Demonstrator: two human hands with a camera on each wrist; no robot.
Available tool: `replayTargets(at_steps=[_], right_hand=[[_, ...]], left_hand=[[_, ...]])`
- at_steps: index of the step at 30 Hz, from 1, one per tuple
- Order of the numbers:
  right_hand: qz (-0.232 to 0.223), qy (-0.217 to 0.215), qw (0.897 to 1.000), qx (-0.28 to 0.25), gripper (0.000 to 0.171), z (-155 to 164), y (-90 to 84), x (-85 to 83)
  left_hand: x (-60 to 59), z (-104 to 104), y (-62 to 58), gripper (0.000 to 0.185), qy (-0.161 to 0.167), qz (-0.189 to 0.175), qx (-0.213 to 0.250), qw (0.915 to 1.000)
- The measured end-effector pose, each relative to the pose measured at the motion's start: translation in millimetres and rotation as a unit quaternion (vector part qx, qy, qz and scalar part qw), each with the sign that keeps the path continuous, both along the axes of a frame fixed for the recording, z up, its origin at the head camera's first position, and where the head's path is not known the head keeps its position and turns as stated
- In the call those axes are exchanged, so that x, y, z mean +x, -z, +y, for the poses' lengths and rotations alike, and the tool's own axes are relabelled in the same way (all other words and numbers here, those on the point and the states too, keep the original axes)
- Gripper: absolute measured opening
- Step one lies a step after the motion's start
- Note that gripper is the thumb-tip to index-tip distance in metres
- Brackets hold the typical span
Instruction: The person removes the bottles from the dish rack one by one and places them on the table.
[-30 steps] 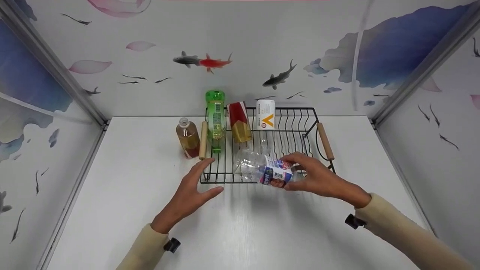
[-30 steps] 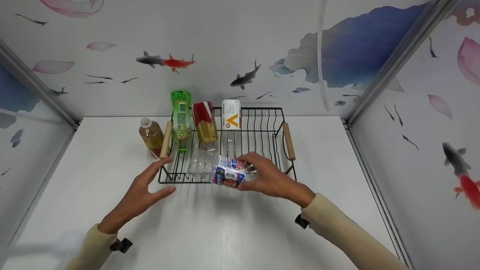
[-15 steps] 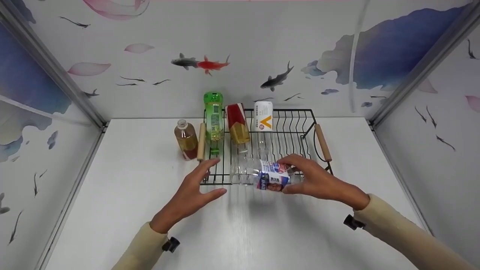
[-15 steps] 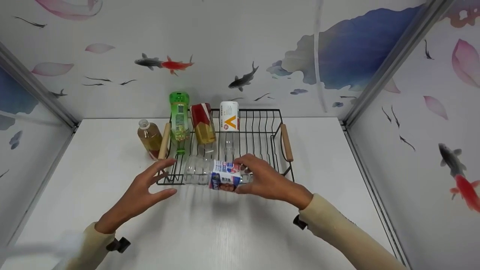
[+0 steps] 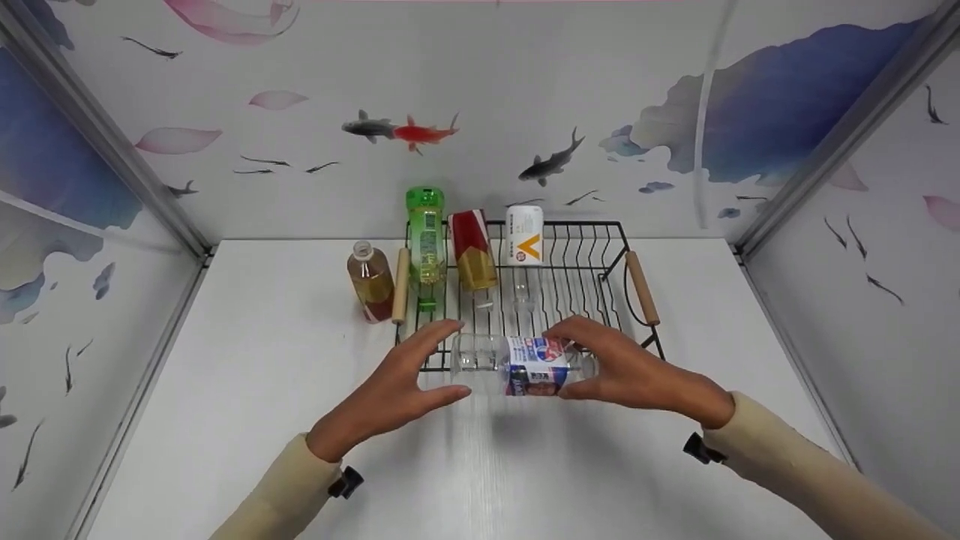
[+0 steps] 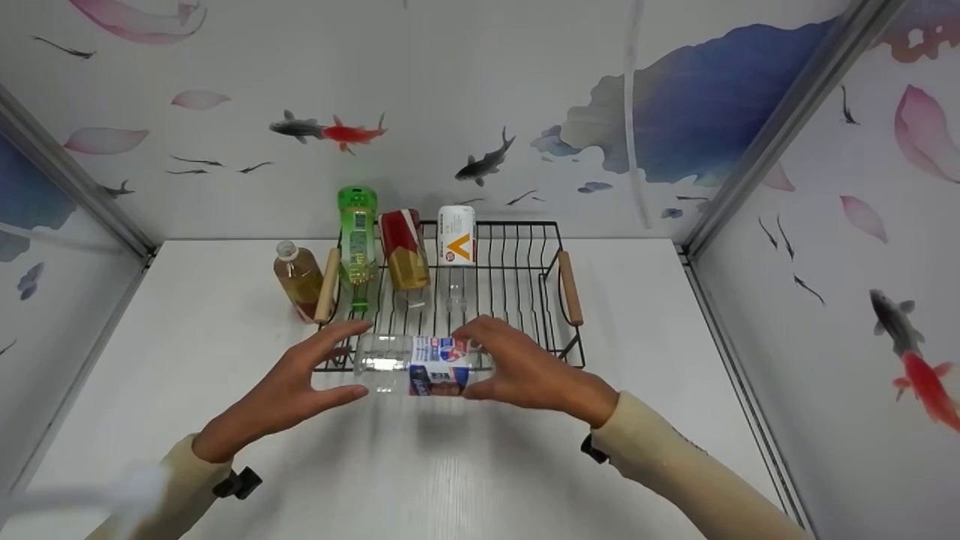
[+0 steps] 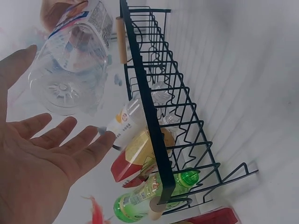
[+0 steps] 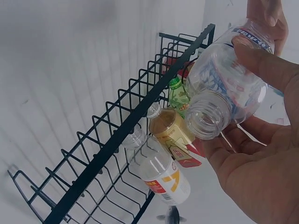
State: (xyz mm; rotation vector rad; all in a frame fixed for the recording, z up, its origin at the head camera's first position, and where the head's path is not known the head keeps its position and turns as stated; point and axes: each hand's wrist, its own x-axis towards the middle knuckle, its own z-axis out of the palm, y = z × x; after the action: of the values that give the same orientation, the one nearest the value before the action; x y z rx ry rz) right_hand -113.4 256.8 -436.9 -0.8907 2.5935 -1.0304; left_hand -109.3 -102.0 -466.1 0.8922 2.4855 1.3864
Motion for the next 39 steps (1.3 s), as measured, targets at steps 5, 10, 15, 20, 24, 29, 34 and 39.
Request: replayTargets(at_steps=[5,10,15,20,24,29,34,39], right_hand=[[0.003,-0.006,1.000,0.017,0.071,-3,-4.8,4.9],[0.011,-0.019,0.999,0.041,0.073,-7,-7.9,10.7],[0.028,-0.030,0.998,0.057,0.072,-10,-11.2,14.6],[0.042,-0.041,0.997,0.058,0.074,-10,-12.7,17.7],[0.041,-0.048,0.996,0.062,0.076,-11,-13.5,19.0],[0.045,-0.047,0.996,0.068,0.078,-14,-13.4,20.0],[0.054,-0.049,0.995,0.073,0.078,-15,-12.3,21.6],[0.063,-0.053,0.994,0.078,0.078,-17,-12.2,21.8]], left_hand=[[-3.2,7,-3.6,0.081,0.024,0.001,-0.009,0.9997],[-2.4,12,-8.5,0.076,0.039,-0.026,-0.028,0.9985],[-3.1,19,-12.8,0.074,0.058,-0.057,-0.041,0.9958],[-2.9,27,-14.7,0.075,0.065,-0.070,-0.079,0.9923],[-2.3,29,-14.6,0.078,0.067,-0.073,-0.103,0.9897],[-2.3,30,-14.7,0.080,0.068,-0.062,-0.112,0.9894],[-3.3,33,-13.2,0.080,0.081,-0.059,-0.102,0.9897],[-3.5,35,-10.1,0.081,0.082,-0.070,-0.098,0.9894]])
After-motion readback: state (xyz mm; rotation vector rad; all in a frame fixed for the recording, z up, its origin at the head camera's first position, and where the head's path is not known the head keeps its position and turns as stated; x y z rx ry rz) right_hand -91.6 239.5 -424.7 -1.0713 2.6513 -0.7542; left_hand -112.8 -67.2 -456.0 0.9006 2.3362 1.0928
